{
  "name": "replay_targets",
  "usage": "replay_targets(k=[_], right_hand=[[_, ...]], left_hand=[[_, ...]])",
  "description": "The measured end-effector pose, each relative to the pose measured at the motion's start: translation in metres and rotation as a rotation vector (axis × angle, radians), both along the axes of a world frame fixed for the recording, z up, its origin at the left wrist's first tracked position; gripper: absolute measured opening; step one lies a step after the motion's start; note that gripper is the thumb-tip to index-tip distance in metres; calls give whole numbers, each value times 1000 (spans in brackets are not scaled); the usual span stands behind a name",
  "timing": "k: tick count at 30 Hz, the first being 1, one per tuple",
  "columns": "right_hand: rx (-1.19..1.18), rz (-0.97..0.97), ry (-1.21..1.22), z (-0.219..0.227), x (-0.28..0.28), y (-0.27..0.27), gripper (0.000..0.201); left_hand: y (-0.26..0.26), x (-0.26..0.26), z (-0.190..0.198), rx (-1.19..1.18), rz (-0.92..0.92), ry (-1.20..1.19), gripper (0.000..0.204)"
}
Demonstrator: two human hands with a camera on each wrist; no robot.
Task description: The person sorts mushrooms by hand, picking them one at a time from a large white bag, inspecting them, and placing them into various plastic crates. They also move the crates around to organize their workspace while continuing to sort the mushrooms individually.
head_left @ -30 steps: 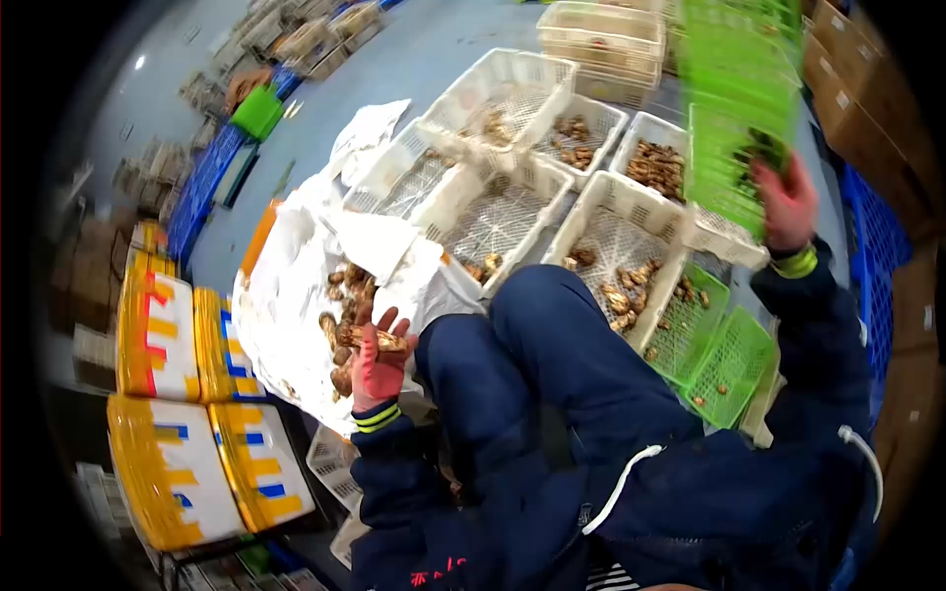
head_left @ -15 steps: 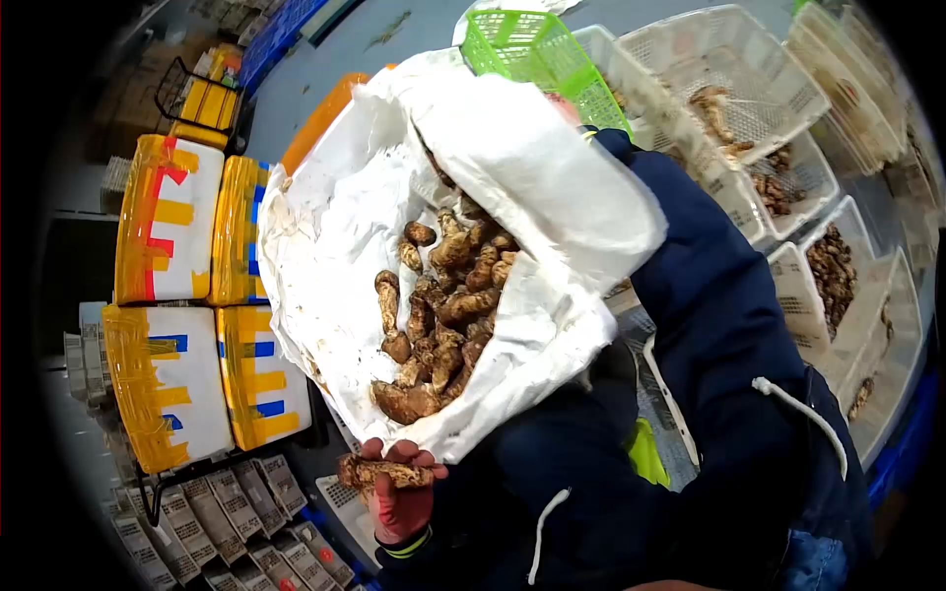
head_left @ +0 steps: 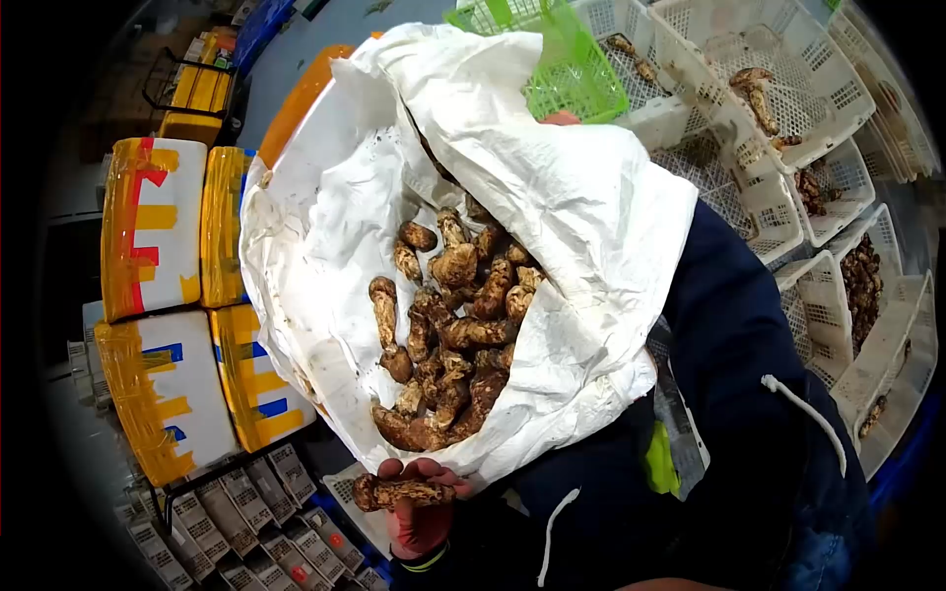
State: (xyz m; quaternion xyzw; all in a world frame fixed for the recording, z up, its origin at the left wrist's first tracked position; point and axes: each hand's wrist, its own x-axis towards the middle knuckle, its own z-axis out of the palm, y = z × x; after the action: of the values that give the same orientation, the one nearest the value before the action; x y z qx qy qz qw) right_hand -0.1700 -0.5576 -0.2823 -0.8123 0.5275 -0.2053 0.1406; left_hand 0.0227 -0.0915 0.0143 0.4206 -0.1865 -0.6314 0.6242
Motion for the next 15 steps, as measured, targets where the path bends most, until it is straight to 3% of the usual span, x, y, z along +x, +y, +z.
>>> replay_targets(k=[6,15], right_hand=[[32,8,7,-19,-7,6,27],[61,2,4,-12,-15,14,27]], left_hand=[[-11,-11,1,50,-18,9,43],[-17,-23,10,78,-72,111,40]])
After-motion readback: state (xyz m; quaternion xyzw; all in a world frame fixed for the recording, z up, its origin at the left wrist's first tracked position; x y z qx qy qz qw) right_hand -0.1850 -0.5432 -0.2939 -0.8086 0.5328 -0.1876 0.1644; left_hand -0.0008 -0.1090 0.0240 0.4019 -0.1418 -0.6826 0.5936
